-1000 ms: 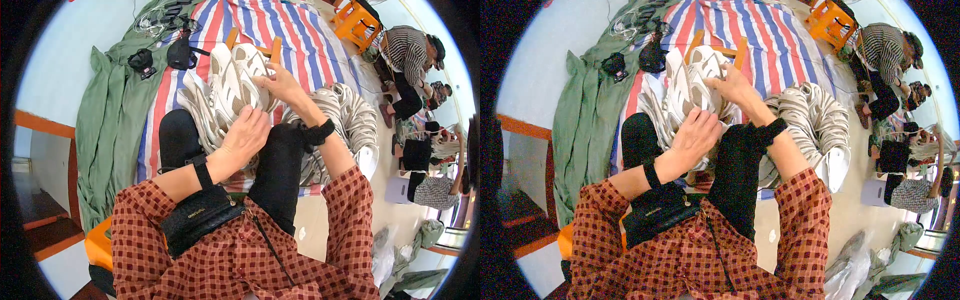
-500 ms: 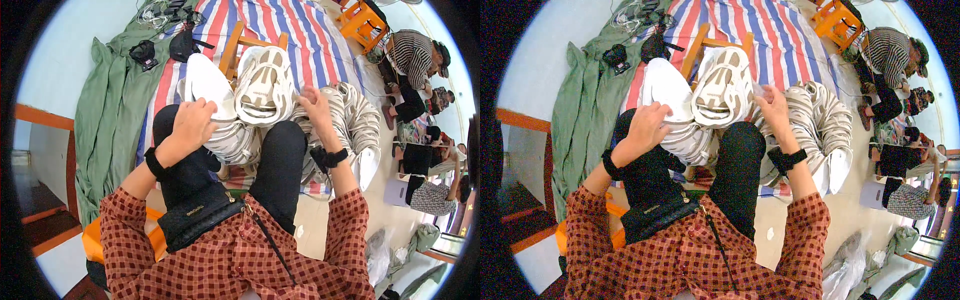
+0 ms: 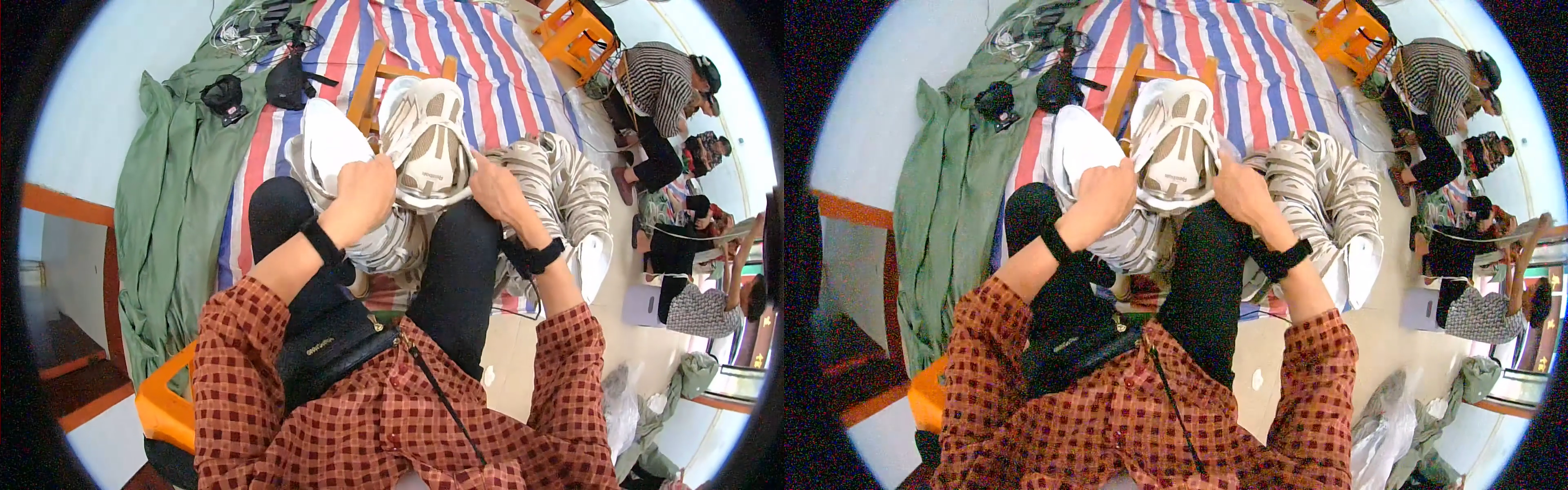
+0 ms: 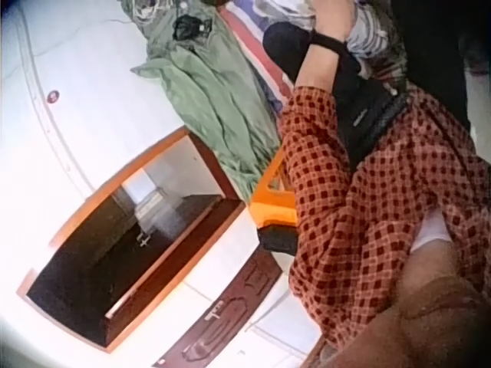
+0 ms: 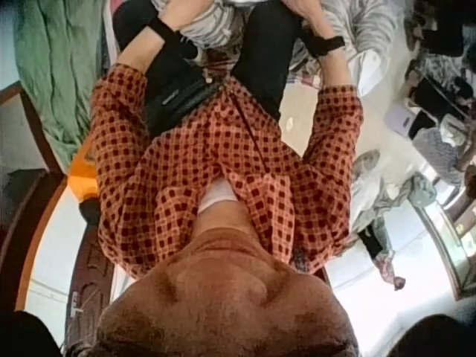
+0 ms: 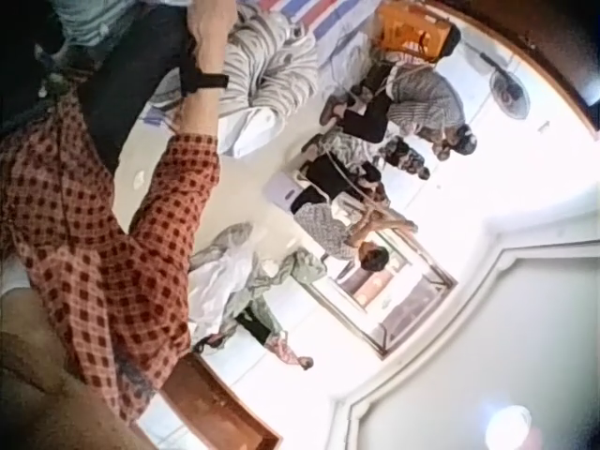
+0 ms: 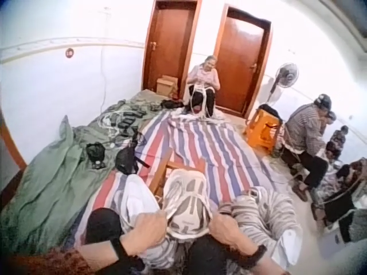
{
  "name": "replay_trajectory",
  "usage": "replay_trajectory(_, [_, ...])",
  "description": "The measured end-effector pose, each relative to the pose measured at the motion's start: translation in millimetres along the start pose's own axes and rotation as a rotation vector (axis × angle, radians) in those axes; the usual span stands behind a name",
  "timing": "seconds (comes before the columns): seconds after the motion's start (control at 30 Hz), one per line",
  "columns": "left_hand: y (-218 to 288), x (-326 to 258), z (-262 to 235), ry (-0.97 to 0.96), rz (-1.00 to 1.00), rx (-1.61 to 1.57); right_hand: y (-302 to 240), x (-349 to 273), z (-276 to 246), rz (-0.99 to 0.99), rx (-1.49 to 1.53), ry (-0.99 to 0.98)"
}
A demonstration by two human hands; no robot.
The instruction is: Lacing multiple pairs of white and beige sneakers in a workshop environment.
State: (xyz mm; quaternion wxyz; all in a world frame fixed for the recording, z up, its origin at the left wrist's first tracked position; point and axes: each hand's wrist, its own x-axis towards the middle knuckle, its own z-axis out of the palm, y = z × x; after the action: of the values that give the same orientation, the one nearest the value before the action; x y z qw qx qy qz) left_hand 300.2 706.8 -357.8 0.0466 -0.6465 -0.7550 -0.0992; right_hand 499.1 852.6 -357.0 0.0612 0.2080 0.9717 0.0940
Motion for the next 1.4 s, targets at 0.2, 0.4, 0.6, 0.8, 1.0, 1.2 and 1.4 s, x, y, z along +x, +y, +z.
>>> replay_trajectory(0.2, [-6,35,10,0.097,-0.077,0.022,-5,-3,11,0.172,0.378,0.212])
replay_trajectory(0.4, [15,15,-27,0.059,0.102,0.1,-20,-2,-6,0.382,0.552,0.142])
replay_trajectory(0.6, [24,20,-17,0.093,0.073,-0.291,-32,-5,-2,0.459,0.648,0.158])
replay_trajectory(0.8, [29,-14,-43,-0.122,0.237,-0.244,-27,-16,-5,0.488,0.77,0.159])
replay_trajectory(1.0, [-26,-49,-59,-0.02,-0.002,-0.017,-25,-17,-28,0.466,0.803,0.053])
replay_trajectory(1.2, [-59,-77,-56,-0.265,0.107,0.086,-33,-8,-29,0.371,0.78,0.008])
replay_trajectory(1.4, [-126,-57,-66,-0.051,-0.036,-1.115,2,-37,-15,0.54,0.757,-0.085])
